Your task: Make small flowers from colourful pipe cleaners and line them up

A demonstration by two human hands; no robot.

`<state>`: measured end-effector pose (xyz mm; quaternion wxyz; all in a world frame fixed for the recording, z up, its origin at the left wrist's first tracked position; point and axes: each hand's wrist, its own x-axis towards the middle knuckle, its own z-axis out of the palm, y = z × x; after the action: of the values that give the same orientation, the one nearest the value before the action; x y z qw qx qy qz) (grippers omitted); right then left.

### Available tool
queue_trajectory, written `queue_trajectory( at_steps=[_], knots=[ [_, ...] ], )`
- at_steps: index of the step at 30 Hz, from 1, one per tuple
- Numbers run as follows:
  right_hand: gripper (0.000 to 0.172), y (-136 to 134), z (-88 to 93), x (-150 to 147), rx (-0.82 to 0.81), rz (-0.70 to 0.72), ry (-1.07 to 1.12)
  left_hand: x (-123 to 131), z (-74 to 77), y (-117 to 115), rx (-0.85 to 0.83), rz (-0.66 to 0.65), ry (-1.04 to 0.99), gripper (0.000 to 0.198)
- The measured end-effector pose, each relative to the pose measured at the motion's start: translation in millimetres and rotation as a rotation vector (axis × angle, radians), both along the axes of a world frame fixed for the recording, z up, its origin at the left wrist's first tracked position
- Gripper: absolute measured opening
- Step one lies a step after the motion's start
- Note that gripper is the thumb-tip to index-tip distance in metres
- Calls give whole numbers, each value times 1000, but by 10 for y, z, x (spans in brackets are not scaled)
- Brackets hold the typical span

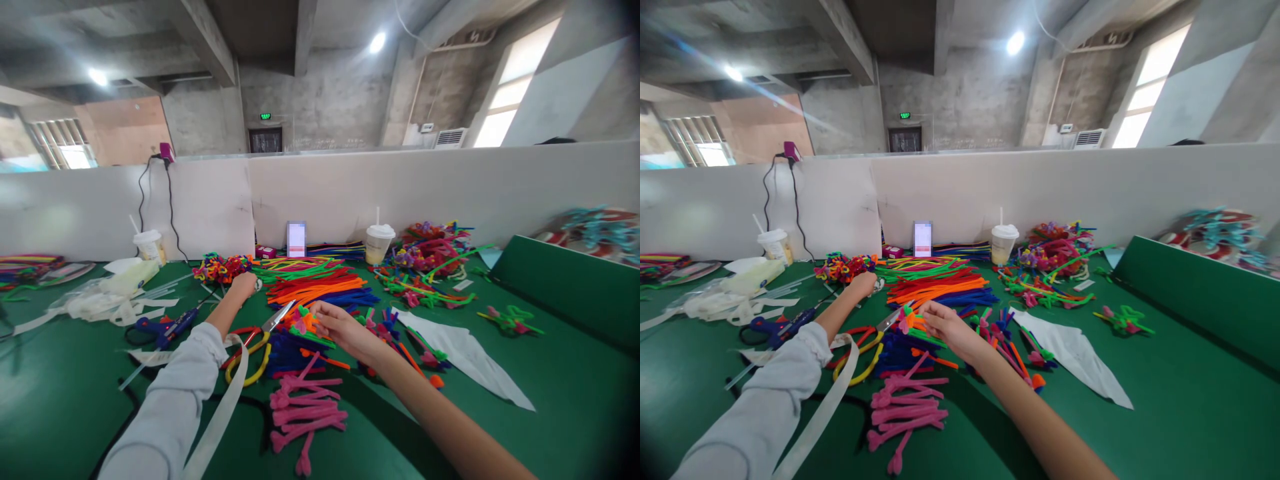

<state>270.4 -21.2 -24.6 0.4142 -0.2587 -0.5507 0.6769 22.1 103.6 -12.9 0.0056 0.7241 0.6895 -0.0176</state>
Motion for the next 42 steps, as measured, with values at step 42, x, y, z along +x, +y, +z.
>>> queue_trajectory(
  at_steps=[42],
  knots=[
    [22, -105, -56, -81, -130, 7, 85, 507, 176, -1620, 874, -838, -494, 11]
  ],
)
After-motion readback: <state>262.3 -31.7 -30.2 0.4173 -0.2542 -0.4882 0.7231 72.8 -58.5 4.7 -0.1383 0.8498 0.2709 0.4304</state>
